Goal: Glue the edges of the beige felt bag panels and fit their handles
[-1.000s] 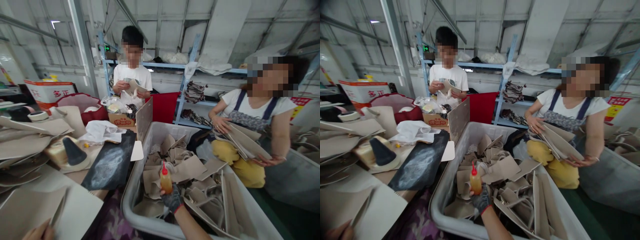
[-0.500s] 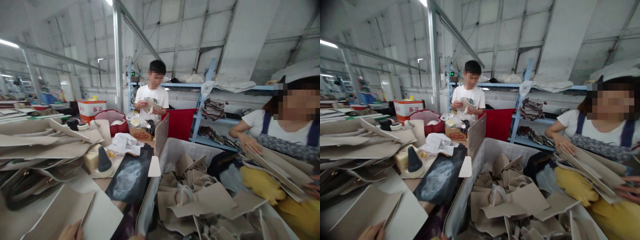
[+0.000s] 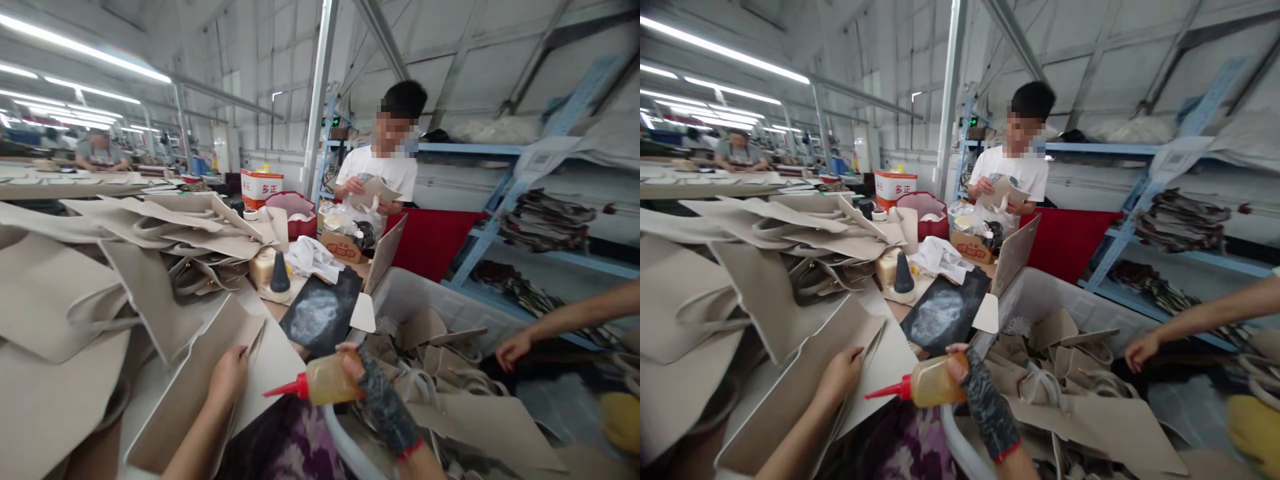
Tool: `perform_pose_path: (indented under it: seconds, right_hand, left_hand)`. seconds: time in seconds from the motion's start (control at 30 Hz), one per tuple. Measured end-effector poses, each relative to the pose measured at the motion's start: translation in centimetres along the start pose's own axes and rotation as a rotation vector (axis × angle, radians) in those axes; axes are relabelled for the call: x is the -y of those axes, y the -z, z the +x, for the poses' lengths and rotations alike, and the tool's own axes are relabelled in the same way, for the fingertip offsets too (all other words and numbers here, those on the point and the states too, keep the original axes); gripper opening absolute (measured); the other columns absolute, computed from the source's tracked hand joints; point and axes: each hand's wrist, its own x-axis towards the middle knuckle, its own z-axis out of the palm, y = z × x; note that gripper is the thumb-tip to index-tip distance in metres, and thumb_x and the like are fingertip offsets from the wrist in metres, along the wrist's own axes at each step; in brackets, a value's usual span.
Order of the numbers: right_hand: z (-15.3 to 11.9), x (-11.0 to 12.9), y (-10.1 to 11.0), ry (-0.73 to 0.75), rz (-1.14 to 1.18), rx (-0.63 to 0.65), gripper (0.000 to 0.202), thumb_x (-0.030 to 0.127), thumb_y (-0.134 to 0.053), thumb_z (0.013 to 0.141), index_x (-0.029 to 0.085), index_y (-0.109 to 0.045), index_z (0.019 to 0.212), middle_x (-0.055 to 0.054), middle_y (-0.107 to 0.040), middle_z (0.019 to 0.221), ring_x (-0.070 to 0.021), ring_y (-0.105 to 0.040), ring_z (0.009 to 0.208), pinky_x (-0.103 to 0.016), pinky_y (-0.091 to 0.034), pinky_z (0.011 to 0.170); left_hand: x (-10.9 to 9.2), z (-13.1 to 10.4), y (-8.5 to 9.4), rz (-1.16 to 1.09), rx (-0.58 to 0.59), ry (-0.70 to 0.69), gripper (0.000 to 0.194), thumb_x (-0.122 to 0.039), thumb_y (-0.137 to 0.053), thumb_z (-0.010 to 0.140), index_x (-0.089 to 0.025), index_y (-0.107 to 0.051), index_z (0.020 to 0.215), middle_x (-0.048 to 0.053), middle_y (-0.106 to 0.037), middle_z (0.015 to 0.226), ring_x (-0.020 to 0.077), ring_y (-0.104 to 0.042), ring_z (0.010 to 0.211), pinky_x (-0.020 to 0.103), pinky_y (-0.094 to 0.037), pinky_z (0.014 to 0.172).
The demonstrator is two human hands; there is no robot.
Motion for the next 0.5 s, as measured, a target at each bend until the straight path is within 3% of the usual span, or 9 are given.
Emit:
perform_pose_path:
  seconds: [0.07, 0.13, 0.23, 0.3, 0.37, 0.43, 0.5]
  right_hand:
    - [1.9, 1.0, 1.1, -0.001, 0.191, 0.040, 0.041, 0.057, -0.072, 0.073, 0.023, -0.065, 0.095, -0.009, -0.069, 0.098, -0.0238, -0.067, 0.088, -0.036, -0.058, 0.073]
    - [4.2, 1.6, 1.9, 0.019, 0.298, 0.019, 0.040, 0.062, -0.063, 0.074, 0.023, -0.065, 0.085, -0.007, -0.071, 0.084, -0.0210, -0.067, 0.072, -0.032, -0.057, 0.058]
    - [6.9, 1.4, 2.0, 0.058, 0.189, -0.147, 0.029, 0.045, -0.056, 0.080, 0.018, -0.065, 0.072, 0.001, -0.067, 0.067, -0.0105, -0.059, 0.053, -0.018, -0.049, 0.045]
    - [7.8, 0.8, 1.5, 0.059, 0.160, -0.189, 0.022, 0.039, -0.064, 0.076, 0.017, -0.067, 0.079, 0.002, -0.069, 0.071, -0.0098, -0.060, 0.054, -0.017, -0.050, 0.047]
    - [8.1, 0.1, 0.8, 0.078, 0.160, -0.139, 0.028, 0.045, -0.066, 0.076, 0.019, -0.067, 0.085, -0.002, -0.072, 0.076, -0.0146, -0.063, 0.056, -0.024, -0.052, 0.046]
    - [8.5, -0.6, 0.2, 0.117, 0.080, -0.126, 0.038, 0.053, -0.053, 0.083, 0.018, -0.066, 0.076, -0.004, -0.071, 0.074, -0.0137, -0.061, 0.057, -0.024, -0.052, 0.049]
    - [9.1, -1.3, -0.5, 0.158, -0.059, -0.183, 0.037, 0.050, -0.050, 0.083, 0.019, -0.063, 0.067, -0.002, -0.068, 0.069, -0.0110, -0.059, 0.058, -0.020, -0.052, 0.054]
  left_hand:
    - [0.1, -0.3, -0.2, -0.007, -0.012, 0.016, 0.038, -0.015, -0.040, 0.090, -0.007, -0.071, 0.110, 0.016, -0.072, 0.114, 0.0262, -0.066, 0.108, 0.028, -0.048, 0.092]
    - [0.0, -0.5, -0.2, -0.016, -0.021, 0.026, 0.037, -0.016, -0.041, 0.090, -0.007, -0.072, 0.109, 0.017, -0.072, 0.113, 0.0278, -0.067, 0.107, 0.030, -0.048, 0.092]
    - [-0.2, -0.4, 0.1, -0.046, -0.019, 0.038, 0.034, -0.014, -0.044, 0.089, -0.008, -0.074, 0.104, 0.017, -0.073, 0.109, 0.0283, -0.068, 0.105, 0.030, -0.049, 0.088]
    - [-0.2, -0.3, 0.2, -0.070, -0.015, 0.050, 0.032, -0.013, -0.045, 0.088, -0.008, -0.074, 0.101, 0.016, -0.074, 0.107, 0.0277, -0.068, 0.103, 0.029, -0.049, 0.087]
    - [0.0, -0.1, 0.2, -0.090, -0.015, 0.060, 0.031, -0.012, -0.046, 0.087, -0.008, -0.075, 0.099, 0.016, -0.075, 0.103, 0.0270, -0.069, 0.101, 0.029, -0.050, 0.086]
    - [0.2, 0.1, 0.0, -0.104, -0.019, 0.065, 0.031, -0.011, -0.046, 0.086, -0.009, -0.075, 0.098, 0.015, -0.075, 0.102, 0.0265, -0.069, 0.101, 0.029, -0.050, 0.086]
    - [0.4, 0.3, -0.2, -0.115, -0.023, 0.065, 0.032, -0.012, -0.046, 0.086, -0.009, -0.075, 0.098, 0.014, -0.075, 0.102, 0.0258, -0.069, 0.100, 0.029, -0.050, 0.086]
